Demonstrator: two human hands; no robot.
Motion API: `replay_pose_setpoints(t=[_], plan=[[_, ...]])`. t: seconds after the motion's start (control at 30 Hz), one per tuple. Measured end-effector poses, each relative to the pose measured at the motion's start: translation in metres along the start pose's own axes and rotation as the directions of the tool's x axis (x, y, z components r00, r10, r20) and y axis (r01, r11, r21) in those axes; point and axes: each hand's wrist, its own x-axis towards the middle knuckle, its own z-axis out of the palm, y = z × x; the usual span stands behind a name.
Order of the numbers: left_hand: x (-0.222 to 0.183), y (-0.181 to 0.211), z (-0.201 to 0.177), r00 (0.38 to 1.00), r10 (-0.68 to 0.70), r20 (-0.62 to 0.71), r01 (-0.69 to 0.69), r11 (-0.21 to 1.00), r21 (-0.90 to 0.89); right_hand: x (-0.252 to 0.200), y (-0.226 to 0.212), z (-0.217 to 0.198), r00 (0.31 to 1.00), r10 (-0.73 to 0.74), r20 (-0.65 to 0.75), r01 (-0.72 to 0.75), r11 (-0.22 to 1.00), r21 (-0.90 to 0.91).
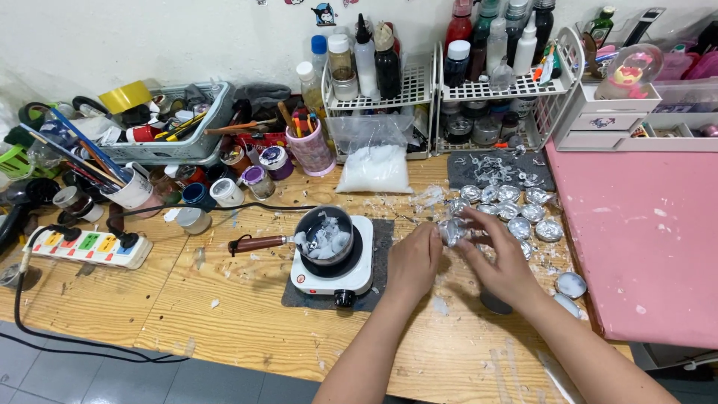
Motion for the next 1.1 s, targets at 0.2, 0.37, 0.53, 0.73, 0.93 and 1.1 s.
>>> replay_pose_setpoints(t=[0.2,0.37,0.53,0.73,0.93,1.1], plan=[[-0.006,0.011,0.012,0.99,0.139,-0.034,-0.137,0.988,0.066,-0.012,0.021,0.015,0.991,0.132,0.014,-0.129,0.981,-0.145],[-0.008,0.014,0.015,0.977,0.209,-0.039,-0.207,0.977,0.042,-0.014,0.02,0.016,0.932,0.363,0.025,-0.363,0.932,0.015],[-0.008,0.009,0.022,0.971,0.238,-0.015,-0.237,0.971,0.029,-0.016,0.02,0.017,0.951,0.308,-0.011,-0.303,0.943,0.139],[-0.009,-0.002,0.034,0.962,0.271,-0.025,-0.272,0.962,-0.024,-0.021,0.031,0.022,0.901,0.432,0.042,-0.434,0.899,0.061],[-0.008,0.007,0.026,0.973,0.23,-0.029,-0.232,0.97,-0.073,-0.019,0.031,0.021,0.967,0.254,-0.009,-0.245,0.94,0.237],[-0.008,0.015,0.016,0.996,0.089,0.008,-0.085,0.969,-0.233,-0.013,0.023,0.01,0.861,0.495,0.12,-0.508,0.823,0.255]])
